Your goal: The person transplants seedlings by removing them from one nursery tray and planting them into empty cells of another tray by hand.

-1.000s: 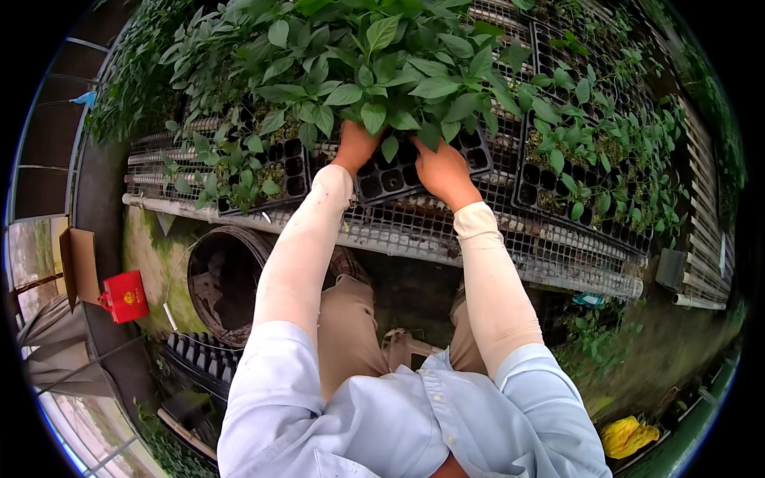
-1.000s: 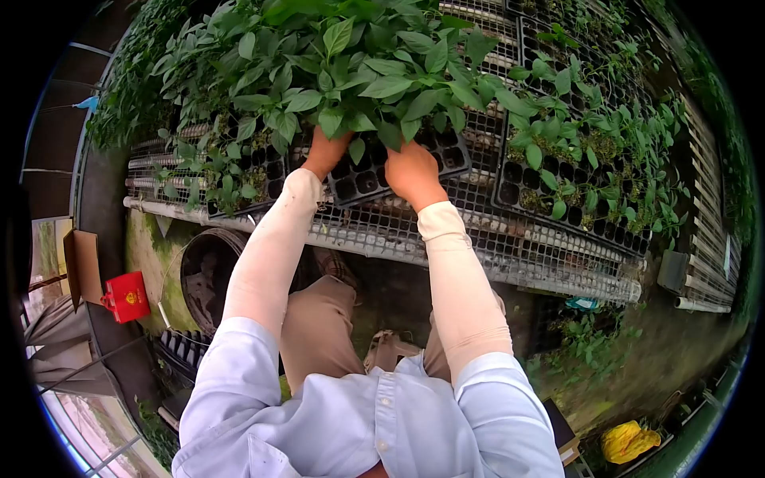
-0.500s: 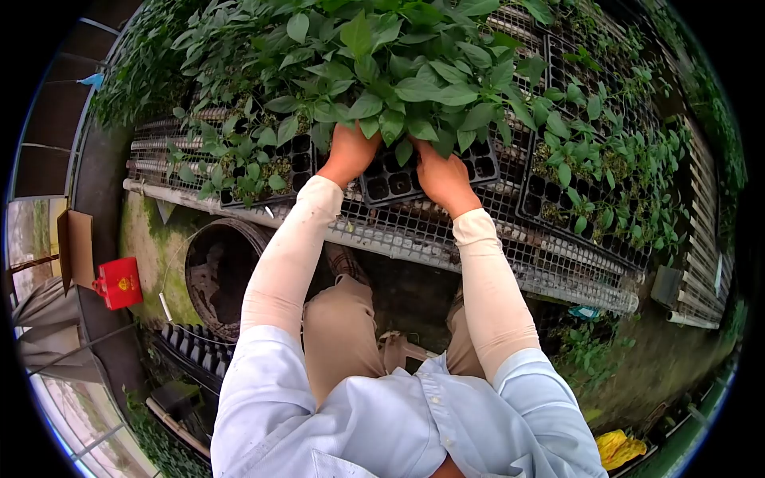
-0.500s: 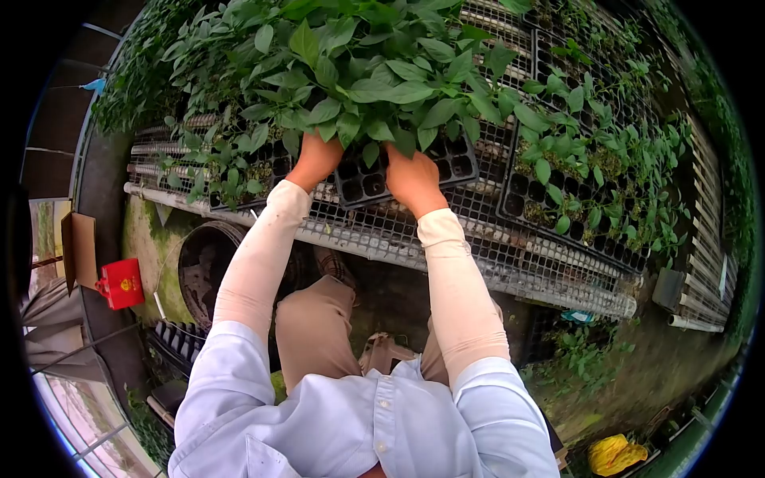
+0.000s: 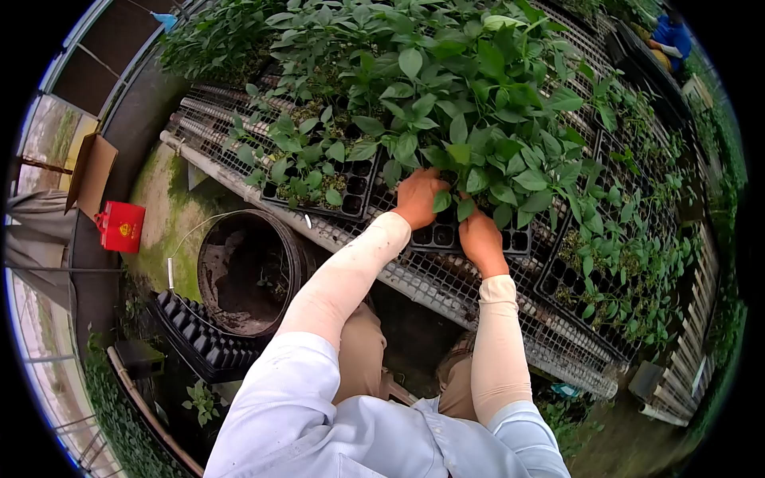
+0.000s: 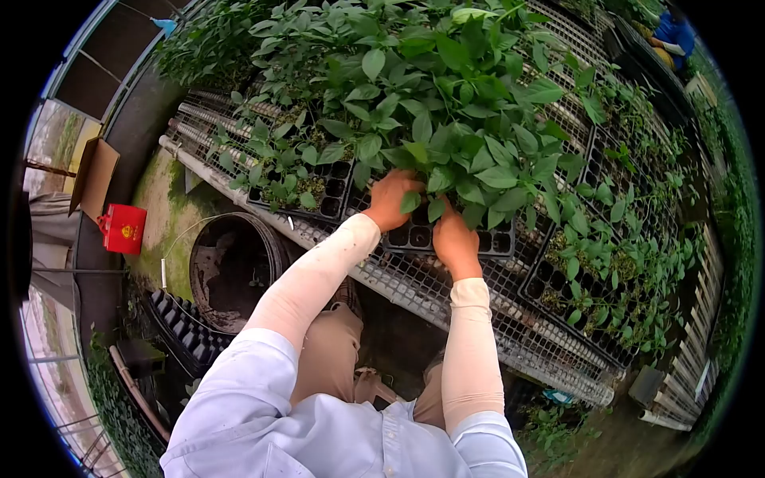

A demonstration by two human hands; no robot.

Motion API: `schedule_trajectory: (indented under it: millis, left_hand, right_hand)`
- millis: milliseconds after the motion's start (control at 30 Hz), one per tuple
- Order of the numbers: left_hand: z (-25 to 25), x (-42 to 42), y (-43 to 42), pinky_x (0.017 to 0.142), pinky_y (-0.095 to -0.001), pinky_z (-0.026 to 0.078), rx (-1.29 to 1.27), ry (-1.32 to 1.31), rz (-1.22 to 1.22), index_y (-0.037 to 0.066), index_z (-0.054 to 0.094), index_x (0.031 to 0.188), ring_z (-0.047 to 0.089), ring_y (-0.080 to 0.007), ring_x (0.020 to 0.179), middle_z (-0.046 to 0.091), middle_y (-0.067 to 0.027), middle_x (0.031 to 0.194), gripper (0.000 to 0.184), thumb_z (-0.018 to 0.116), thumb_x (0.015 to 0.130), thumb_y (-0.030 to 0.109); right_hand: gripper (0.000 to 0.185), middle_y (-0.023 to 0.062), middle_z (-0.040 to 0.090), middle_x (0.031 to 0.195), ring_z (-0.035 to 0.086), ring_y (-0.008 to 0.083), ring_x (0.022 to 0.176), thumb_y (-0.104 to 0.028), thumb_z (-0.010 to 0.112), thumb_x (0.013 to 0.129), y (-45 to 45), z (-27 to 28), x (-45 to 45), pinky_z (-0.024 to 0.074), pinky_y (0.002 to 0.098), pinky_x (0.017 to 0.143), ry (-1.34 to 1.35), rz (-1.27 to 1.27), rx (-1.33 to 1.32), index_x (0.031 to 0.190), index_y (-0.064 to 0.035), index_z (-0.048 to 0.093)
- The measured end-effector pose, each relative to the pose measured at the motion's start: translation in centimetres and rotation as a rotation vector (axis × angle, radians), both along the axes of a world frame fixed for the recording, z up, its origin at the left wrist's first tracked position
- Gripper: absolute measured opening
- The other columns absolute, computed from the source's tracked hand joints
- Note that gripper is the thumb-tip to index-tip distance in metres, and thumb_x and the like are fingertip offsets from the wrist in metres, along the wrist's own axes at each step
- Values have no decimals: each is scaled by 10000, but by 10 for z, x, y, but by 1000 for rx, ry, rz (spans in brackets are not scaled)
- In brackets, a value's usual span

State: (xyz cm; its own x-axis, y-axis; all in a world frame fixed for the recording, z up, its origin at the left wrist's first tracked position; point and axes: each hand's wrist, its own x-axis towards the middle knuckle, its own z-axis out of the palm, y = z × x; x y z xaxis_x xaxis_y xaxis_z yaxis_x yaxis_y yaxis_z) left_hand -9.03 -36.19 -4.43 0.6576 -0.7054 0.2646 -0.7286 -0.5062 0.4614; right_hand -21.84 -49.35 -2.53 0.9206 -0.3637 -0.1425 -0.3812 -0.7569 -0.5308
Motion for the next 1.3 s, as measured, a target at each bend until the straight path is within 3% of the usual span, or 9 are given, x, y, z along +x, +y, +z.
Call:
schedule_trajectory:
  millis: [300, 333, 433, 533, 767, 900, 933, 1133, 1300]
  left_hand:
    - [-5, 11, 35, 864, -472, 499, -163, 232, -21, 133, 742, 1036, 625, -381, 1014, 679, -122, 1025, 243, 637, 821, 172]
    - [17, 15, 50, 855, -503, 512, -36, 434, 80, 142, 740, 998, 636, -404, 1021, 651, -177, 1159, 229, 605, 814, 159]
    - [5, 46, 74, 754, -521, 506, -404, 376, 487, 41, 692, 1041, 643, -447, 889, 665, -235, 877, 264, 594, 796, 47]
    - [-6, 84, 77, 743, -538, 475, -497, 47, 509, -3, 661, 1068, 599, -467, 973, 637, -254, 977, 316, 638, 755, -41]
    - [-17, 127, 57, 764, -498, 505, -411, 153, 659, 12, 725, 988, 612, -446, 890, 640, -217, 926, 191, 711, 839, 129]
    - [-9, 120, 68, 754, -431, 524, -788, 498, 596, 15, 725, 1064, 671, -364, 867, 703, -202, 967, 250, 701, 895, 197]
    - [-18, 122, 69, 739, -382, 512, -714, 347, 620, 11, 723, 1048, 678, -298, 795, 721, -170, 898, 218, 697, 912, 179]
    - [5, 56, 103, 674, -239, 500, -911, 750, 523, -2, 692, 1168, 607, -78, 755, 709, -28, 953, 252, 643, 961, 133]
    - [12, 16, 100, 650, -239, 493, -724, 888, 298, -25, 717, 1057, 582, -57, 709, 672, 5, 820, 197, 662, 943, 126]
  right_hand:
    - [627, 245, 676, 1025, 648, 439, 893, -104, 505, 903, 0, -5, 4, 501, 495, 777, -11, 13, 32, 1518, -147, 389]
    - [641, 227, 678, 977, 651, 422, 866, -100, 516, 899, 1, -3, 4, 502, 477, 771, 0, 5, 47, 1524, -134, 379]
    - [663, 195, 666, 893, 648, 393, 815, -94, 534, 894, -3, -14, 3, 503, 447, 761, -46, 31, 41, 1533, -109, 359]
    - [678, 177, 651, 853, 641, 375, 785, -89, 540, 892, -4, -22, 1, 502, 435, 759, -98, 64, 25, 1540, -93, 342]
    - [688, 158, 645, 830, 644, 352, 774, -86, 539, 891, -3, -15, 1, 505, 426, 763, -64, 65, 28, 1546, -92, 328]
    - [646, 165, 639, 803, 644, 375, 772, -114, 551, 907, -1, -10, 0, 499, 446, 730, -87, 102, -40, 1525, -89, 363]
    - [646, 165, 639, 803, 644, 375, 772, -114, 551, 907, 2, -6, -1, 499, 446, 730, -78, 88, -34, 1525, -89, 363]
    - [236, 192, 689, 866, 663, 401, 819, -195, 570, 942, 33, 33, 4, 511, 489, 701, -158, 140, -26, 1145, -119, 662]
    - [482, 188, 671, 848, 642, 419, 804, -177, 574, 939, 34, 10, 14, 505, 485, 714, -89, 104, -42, 1409, -141, 477]
